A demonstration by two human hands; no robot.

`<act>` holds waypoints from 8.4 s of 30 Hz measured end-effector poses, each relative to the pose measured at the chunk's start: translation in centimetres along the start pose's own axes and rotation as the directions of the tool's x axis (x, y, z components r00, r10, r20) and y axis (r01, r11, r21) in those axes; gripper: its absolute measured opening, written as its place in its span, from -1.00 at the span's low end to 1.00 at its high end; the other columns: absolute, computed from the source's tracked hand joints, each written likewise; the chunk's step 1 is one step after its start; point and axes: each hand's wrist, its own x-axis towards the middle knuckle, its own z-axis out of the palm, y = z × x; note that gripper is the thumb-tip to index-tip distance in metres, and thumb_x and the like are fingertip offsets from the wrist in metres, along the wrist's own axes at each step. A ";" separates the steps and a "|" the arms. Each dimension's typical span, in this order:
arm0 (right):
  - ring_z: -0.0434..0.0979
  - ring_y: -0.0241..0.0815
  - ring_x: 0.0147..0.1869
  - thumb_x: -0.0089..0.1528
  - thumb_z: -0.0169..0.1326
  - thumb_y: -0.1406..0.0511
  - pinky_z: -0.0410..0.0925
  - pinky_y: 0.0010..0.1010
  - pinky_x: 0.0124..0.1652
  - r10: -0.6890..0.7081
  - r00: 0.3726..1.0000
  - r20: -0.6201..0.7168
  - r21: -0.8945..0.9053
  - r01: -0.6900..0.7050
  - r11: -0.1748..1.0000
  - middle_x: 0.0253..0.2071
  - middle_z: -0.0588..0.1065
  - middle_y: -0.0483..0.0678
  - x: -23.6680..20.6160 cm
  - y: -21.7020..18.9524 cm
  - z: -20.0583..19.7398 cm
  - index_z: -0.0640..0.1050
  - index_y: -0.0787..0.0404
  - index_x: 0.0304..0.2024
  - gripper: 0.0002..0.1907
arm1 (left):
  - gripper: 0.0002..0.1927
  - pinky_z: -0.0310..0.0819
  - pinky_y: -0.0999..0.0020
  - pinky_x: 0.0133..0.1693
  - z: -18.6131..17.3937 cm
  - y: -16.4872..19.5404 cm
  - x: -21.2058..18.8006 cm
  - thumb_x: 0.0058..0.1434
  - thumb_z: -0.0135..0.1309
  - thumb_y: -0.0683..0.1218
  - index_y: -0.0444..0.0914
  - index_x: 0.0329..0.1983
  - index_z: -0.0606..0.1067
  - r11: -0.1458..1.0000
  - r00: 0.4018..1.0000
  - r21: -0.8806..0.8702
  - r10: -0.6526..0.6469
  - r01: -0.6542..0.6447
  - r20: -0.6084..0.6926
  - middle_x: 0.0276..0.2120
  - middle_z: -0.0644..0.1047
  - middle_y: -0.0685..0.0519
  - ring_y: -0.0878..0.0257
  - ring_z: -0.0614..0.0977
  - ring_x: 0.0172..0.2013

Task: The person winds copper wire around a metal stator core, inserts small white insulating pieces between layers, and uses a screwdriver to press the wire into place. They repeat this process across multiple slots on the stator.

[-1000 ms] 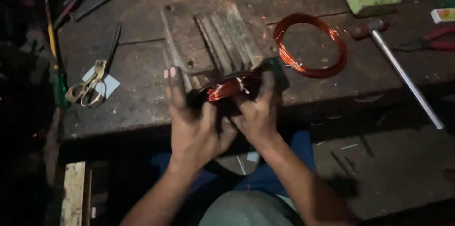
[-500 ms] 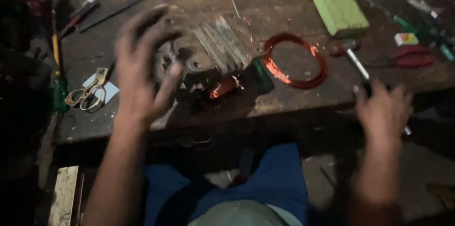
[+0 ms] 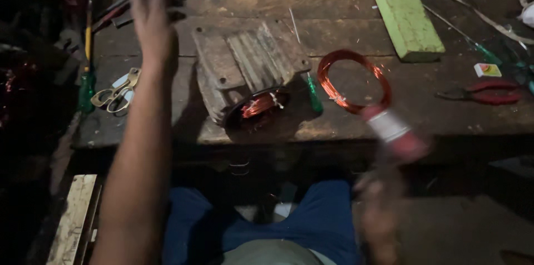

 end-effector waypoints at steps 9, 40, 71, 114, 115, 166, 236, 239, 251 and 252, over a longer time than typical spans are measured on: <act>0.62 -0.16 -0.31 0.35 -0.03 0.34 0.49 -0.36 -0.29 0.056 0.973 0.225 0.233 -0.109 0.966 -0.24 0.62 0.11 -4.1 -3.3 7.8 0.49 0.39 0.19 -0.61 | -0.49 0.50 0.21 0.04 0.7 -11.4 2.4 0.18 0.11 -0.05 -0.34 0.18 0.54 0.807 0.372 0.497 -0.589 0.319 0.717 0.07 0.62 -0.11 0.11 0.59 0.04; 0.60 -0.03 0.10 0.55 -0.16 0.22 0.38 -0.29 0.00 -0.203 0.957 0.209 0.151 0.173 0.973 0.03 0.51 0.27 1.5 -8.5 6.2 0.39 0.22 0.35 -0.63 | -0.48 0.47 0.19 0.16 -1.3 -4.8 -1.6 0.17 0.20 -0.13 -0.27 0.23 0.50 0.787 0.592 0.602 -0.553 0.139 0.586 0.13 0.60 -0.09 0.09 0.62 0.13; 0.61 0.00 -0.28 0.41 -0.02 0.32 0.46 -0.14 -0.20 0.037 0.999 0.020 -0.131 -0.034 0.991 -0.25 0.56 0.09 2.4 -4.4 4.2 0.46 0.21 0.36 -0.55 | -0.39 0.33 0.10 0.30 -3.3 -6.2 -5.8 0.28 0.06 -0.25 -0.34 0.41 0.27 0.920 0.828 0.334 -0.345 0.205 0.443 0.29 0.42 -0.17 0.01 0.45 0.31; 0.56 0.15 -0.40 0.18 0.17 0.24 0.40 -0.06 -0.45 -0.483 0.680 0.552 -0.204 0.672 0.712 -0.42 0.50 0.05 13.1 -15.1 11.5 0.51 0.21 -0.19 -0.77 | -0.62 0.53 0.20 -0.53 4.5 6.4 -19.1 0.18 0.02 -0.16 -0.28 0.08 0.50 0.389 0.797 0.751 -0.065 -0.534 0.601 -0.22 0.54 -0.12 0.08 0.62 -0.54; 0.57 0.13 -0.41 0.18 0.14 0.24 0.40 -0.08 -0.45 -0.473 0.667 0.575 -0.224 0.685 0.694 -0.42 0.50 0.05 13.0 -15.3 11.3 0.51 0.22 -0.18 -0.78 | -0.64 0.53 0.22 -0.53 4.8 6.6 -19.3 0.19 0.01 -0.16 -0.31 0.06 0.50 0.399 0.789 0.740 -0.064 -0.541 0.611 -0.22 0.53 -0.13 0.09 0.62 -0.53; 0.58 0.06 -0.28 0.29 0.03 0.40 0.42 -0.25 -0.30 -0.142 0.973 0.179 -0.012 0.147 0.989 -0.22 0.57 0.19 -5.6 -3.7 5.6 0.55 0.23 0.10 -0.68 | -0.62 0.24 0.05 0.44 3.0 8.2 -19.1 0.52 0.03 0.00 -0.08 0.37 0.45 0.796 0.972 0.575 0.233 -0.190 -0.002 0.47 0.26 -0.08 -0.03 0.33 0.44; 0.47 0.14 0.21 0.39 0.12 0.28 0.33 -0.02 0.18 -0.262 0.952 0.161 -0.424 0.306 0.853 0.08 0.52 0.11 16.4 -2.3 -1.3 0.62 0.18 0.09 -0.75 | -0.55 0.40 0.32 0.07 0.9 -0.6 -9.2 0.66 -0.34 0.21 -0.25 0.04 0.33 0.940 0.940 0.050 0.339 -0.337 -0.035 0.02 0.40 -0.03 0.26 0.46 -0.04; 0.48 0.14 0.19 0.31 0.18 0.26 0.31 -0.01 0.17 -0.353 0.891 0.286 -0.470 0.451 0.759 0.00 0.53 0.06 18.0 -3.2 0.9 0.63 0.20 -0.02 -0.77 | -0.50 0.38 0.31 0.24 1.1 0.0 -11.1 0.66 -0.35 0.22 -0.29 0.25 0.29 0.918 0.940 0.250 0.335 -0.309 -0.069 0.19 0.36 -0.04 0.20 0.46 0.15; 0.51 0.24 0.11 0.36 0.12 0.26 0.37 -0.06 0.08 -0.233 0.949 0.210 -0.340 0.295 0.893 0.00 0.54 0.18 17.2 -3.1 0.5 0.60 0.25 -0.05 -0.79 | -0.65 0.46 0.06 0.17 12.6 4.9 -24.2 0.23 0.09 -0.11 -0.26 0.08 0.60 0.702 0.681 0.282 0.383 -0.654 0.624 0.04 0.55 -0.11 0.00 0.57 0.10; 0.52 0.25 0.12 0.39 0.07 0.29 0.37 -0.05 0.10 -0.213 0.964 0.158 -0.319 0.254 0.913 0.00 0.55 0.17 16.9 -3.2 -0.1 0.60 0.25 0.00 -0.79 | -0.59 0.41 0.05 0.20 15.3 4.7 -22.8 0.21 0.04 -0.14 -0.30 0.13 0.57 0.728 0.704 0.315 0.313 -0.609 0.637 0.09 0.53 -0.17 -0.05 0.52 0.15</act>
